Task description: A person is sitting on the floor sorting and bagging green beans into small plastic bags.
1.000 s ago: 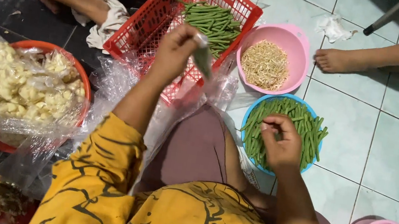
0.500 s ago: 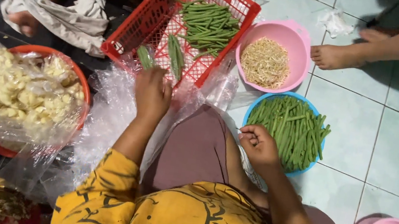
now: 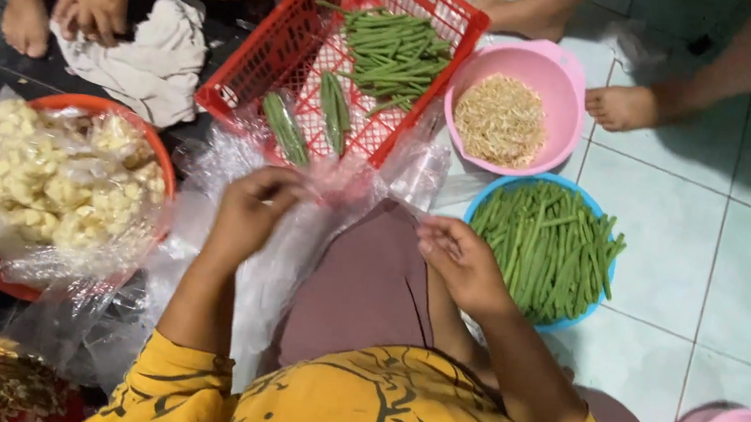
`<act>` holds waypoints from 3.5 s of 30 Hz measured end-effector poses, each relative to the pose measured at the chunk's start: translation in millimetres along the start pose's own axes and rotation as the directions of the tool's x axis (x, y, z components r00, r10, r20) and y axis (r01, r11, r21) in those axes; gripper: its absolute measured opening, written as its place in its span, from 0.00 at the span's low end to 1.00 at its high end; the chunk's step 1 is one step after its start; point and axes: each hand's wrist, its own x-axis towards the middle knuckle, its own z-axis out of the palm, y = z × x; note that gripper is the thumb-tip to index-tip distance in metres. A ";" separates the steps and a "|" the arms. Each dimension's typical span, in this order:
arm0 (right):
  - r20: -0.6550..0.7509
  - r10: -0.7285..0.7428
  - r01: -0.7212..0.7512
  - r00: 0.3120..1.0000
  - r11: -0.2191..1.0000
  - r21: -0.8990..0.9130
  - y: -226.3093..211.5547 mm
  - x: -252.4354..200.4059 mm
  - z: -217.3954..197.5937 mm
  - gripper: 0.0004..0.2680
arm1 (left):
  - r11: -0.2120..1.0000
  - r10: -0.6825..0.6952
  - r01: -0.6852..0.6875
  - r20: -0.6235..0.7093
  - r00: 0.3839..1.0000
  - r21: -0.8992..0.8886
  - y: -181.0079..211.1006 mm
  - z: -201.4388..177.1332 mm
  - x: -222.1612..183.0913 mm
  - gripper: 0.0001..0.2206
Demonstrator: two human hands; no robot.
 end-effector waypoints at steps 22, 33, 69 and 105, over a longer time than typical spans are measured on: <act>-0.540 -0.131 0.112 0.832 0.991 -0.068 -0.2 -54.8 -55.6 0.08 | 0.807 -0.155 0.324 0.352 0.923 -0.494 48.2 198.1 -49.0 0.02; -0.232 0.133 -0.052 0.964 0.944 0.326 45.0 -84.2 -71.9 0.07 | 0.900 -0.136 0.327 0.528 0.839 -0.288 9.3 222.2 -49.5 0.05; -0.045 -0.593 0.543 0.804 0.763 -0.350 37.8 -54.5 -28.3 0.09 | 0.664 0.405 -0.735 0.762 0.506 0.136 20.2 140.8 -0.2 0.44; -0.805 -0.175 0.161 0.568 0.982 -0.099 41.6 -14.7 -143.7 0.07 | 0.945 0.230 -0.315 0.509 0.830 0.085 8.2 188.9 -6.3 0.39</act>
